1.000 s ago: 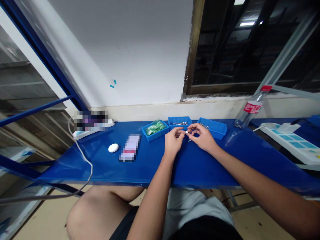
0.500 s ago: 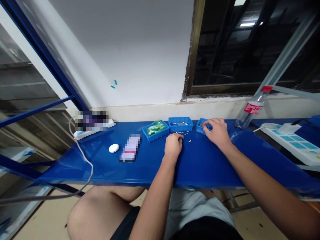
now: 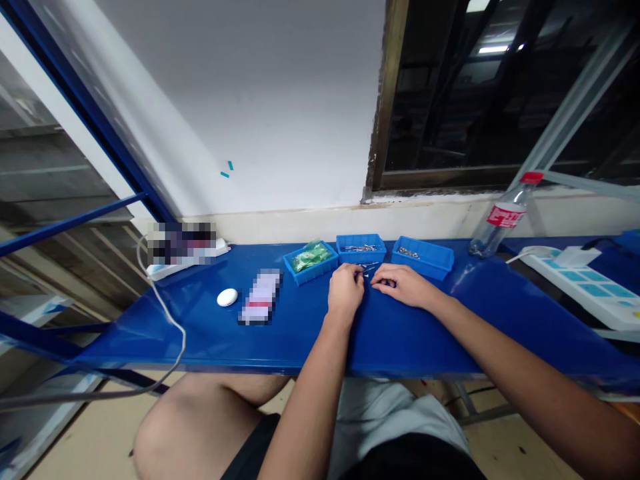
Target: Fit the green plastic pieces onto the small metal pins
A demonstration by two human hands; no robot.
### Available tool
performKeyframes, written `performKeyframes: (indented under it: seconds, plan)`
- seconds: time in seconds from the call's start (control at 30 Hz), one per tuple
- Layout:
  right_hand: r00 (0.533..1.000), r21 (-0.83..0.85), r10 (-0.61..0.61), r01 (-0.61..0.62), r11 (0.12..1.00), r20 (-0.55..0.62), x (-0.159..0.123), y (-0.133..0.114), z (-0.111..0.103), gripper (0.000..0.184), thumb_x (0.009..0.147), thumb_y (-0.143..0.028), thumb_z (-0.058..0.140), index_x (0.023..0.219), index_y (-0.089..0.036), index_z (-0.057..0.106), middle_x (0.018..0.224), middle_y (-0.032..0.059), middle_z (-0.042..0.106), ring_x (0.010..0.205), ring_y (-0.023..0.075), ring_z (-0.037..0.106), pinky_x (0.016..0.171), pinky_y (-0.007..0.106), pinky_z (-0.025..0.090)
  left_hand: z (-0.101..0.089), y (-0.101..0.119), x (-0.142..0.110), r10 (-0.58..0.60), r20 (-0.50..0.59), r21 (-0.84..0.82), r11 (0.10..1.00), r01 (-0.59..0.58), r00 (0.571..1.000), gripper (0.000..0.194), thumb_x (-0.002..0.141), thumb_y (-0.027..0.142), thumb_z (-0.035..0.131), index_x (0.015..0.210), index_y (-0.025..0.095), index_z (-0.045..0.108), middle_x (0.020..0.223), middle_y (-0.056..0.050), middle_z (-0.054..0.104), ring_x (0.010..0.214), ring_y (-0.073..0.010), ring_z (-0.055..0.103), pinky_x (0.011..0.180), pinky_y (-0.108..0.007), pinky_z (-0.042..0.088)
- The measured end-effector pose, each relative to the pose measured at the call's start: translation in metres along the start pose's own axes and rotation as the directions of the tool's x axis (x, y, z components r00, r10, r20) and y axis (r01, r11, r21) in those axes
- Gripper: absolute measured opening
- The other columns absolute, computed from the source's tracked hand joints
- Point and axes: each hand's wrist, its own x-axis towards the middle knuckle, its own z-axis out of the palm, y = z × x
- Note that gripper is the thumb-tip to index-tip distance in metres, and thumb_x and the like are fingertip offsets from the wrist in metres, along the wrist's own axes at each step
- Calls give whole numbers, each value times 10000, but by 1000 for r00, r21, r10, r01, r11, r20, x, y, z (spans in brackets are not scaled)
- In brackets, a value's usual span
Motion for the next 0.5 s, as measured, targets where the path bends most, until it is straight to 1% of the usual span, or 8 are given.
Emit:
performKeyframes:
  seconds: [0.13,0.2,0.27,0.37,0.5]
  plan:
    - [1000,-11,7,-8,1000,-7,1,8,0,150,907,-302,703,998,-330,819,1008,39,796,894,252,726,854,403,579,0,0,0,9,-10,-3,1000,-9,1000,224,940,115,615,1051,209,785,1134,-95,764,1019,-228,723,997,-351,566]
    - [1000,-38,5,-5,999,-7,1,10,0,180,901,-274,688,1008,-338,818,1009,31,800,891,254,730,866,414,582,0,1,0,18,-18,-4,1000,-18,1000,220,949,127,608,1055,210,781,1134,-91,763,1033,-228,719,1005,-350,562]
    - [999,-41,14,-15,999,-29,0,8,0,211,889,-251,675,1027,-332,813,1015,33,794,846,245,728,846,415,588,0,1,-1,35,-33,-4,999,-35,999,218,955,132,601,1064,205,775,1141,-91,759,1060,-228,713,1026,-353,552]
    - [992,-7,44,-45,999,-115,1,1,0,250,885,-228,649,1081,-304,785,1039,50,771,811,236,718,832,419,595,0,4,-1,75,-46,-5,997,-75,996,234,966,147,594,1117,198,765,1174,-100,757,1122,-238,700,1070,-371,532]
    - [967,33,40,-33,999,-251,3,-11,-2,286,900,-223,635,1157,-291,741,1104,67,735,858,246,712,868,437,595,-1,8,-2,114,-14,-49,992,-114,993,272,1009,220,568,1207,222,756,1211,-90,776,1139,-251,718,1090,-390,528]
